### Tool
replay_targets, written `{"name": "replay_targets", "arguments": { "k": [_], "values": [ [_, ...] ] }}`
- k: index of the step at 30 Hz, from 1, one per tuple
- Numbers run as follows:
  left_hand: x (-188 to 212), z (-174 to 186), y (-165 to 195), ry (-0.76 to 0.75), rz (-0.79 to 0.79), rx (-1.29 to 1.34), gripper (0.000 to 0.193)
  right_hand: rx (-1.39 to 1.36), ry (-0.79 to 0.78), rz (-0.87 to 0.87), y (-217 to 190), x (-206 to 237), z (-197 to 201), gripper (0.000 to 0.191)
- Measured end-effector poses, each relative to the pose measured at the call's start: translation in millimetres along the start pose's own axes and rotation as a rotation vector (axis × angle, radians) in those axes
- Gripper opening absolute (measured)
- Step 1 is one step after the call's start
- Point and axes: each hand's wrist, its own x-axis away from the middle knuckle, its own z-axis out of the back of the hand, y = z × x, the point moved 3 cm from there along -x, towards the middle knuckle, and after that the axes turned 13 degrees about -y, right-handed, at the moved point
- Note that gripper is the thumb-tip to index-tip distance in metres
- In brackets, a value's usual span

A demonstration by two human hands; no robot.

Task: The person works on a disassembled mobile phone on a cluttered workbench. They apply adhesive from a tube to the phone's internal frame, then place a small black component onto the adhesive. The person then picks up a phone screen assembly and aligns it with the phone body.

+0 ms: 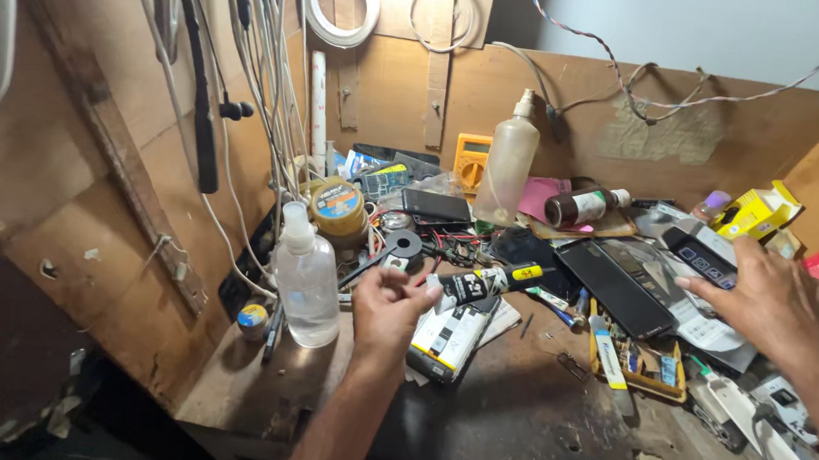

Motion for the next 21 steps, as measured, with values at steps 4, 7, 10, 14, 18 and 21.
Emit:
{"name": "replay_targets", "arguments": {
  "k": [4, 7, 10, 14, 18, 21],
  "values": [
    [3.7, 1.2, -33.0, 0.075, 0.061, 0.069, 0.046, 0.061, 0.063, 0.015, 12.4, -25.5, -32.7, 0.089],
    [3.8, -8.1, -49.6, 0.061, 0.043, 0.185, 0.043, 0.061, 0.024, -0.084, 22.0, -39.1, -52.0, 0.1],
    [9.7, -18.4, -55.0, 0.051, 0.067, 0.327, 0.04, 0.182, 0.043, -0.024, 24.7, -38.2, -58.0, 0.116],
    [25.9, -28.8, -47.2, 0.069, 0.164, 0.457, 0.04, 0.127, 0.061, -0.096, 29.8, -21.7, -55.1, 0.11],
    [36.5, -30.5, -43.2, 0.074, 0.212, 0.531, 0.046, 0.084, 0.056, -0.047, 29.0, -12.1, -58.7, 0.081],
    [38.1, -31.1, -48.5, 0.062, 0.209, 0.561, 0.047, 0.049, 0.037, -0.013, 33.9, -11.6, -74.5, 0.068]
  ]
}}
